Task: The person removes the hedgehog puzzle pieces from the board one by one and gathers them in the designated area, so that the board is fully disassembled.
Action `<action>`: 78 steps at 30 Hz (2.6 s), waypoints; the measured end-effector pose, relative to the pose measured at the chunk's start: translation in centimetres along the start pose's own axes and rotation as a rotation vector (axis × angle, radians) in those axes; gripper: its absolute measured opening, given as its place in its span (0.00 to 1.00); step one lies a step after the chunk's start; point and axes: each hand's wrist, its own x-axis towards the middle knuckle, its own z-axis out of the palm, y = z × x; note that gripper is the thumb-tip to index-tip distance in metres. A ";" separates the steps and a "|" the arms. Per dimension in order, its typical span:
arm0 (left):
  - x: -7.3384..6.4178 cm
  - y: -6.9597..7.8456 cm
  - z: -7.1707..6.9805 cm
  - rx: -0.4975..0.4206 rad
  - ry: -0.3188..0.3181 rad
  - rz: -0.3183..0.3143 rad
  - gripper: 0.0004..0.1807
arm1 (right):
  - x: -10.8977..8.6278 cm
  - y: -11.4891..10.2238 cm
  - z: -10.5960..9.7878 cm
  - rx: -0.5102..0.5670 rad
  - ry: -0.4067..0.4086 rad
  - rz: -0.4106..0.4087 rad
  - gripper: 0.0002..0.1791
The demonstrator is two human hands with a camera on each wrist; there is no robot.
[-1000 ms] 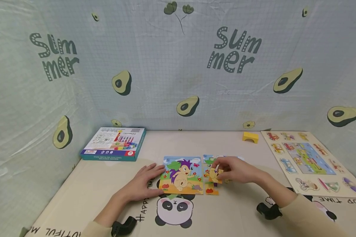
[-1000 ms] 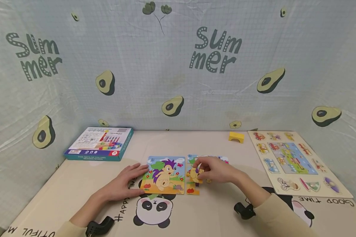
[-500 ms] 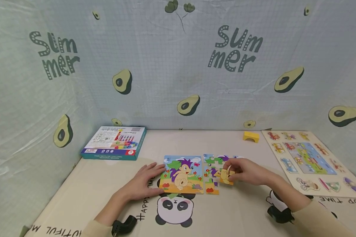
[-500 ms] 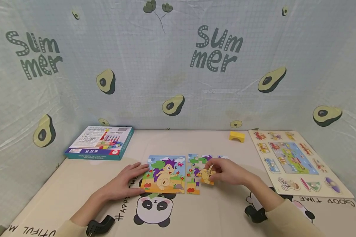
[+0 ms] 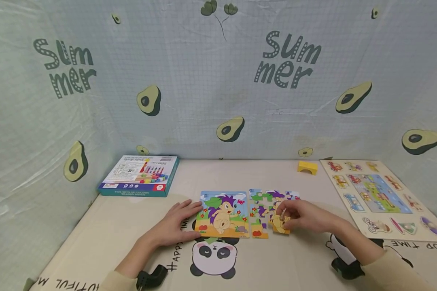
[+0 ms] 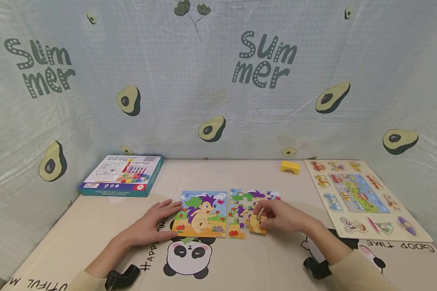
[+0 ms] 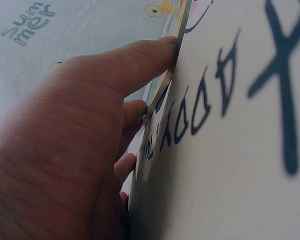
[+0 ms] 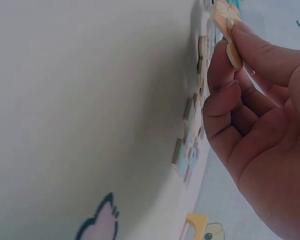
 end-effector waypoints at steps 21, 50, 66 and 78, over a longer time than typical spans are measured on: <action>0.0 0.0 0.0 0.002 -0.001 -0.011 0.43 | -0.2 0.1 1.3 -0.088 0.015 -0.008 0.12; 0.0 0.0 0.0 0.013 -0.006 -0.005 0.44 | -0.5 -0.2 1.6 -0.204 0.025 -0.020 0.16; 0.0 -0.1 0.0 0.004 -0.003 0.006 0.43 | 0.2 -0.8 1.0 -0.186 0.145 -0.058 0.24; 0.0 -0.1 0.0 0.001 -0.002 0.004 0.43 | 2.6 -2.0 1.8 -0.115 0.152 -0.093 0.26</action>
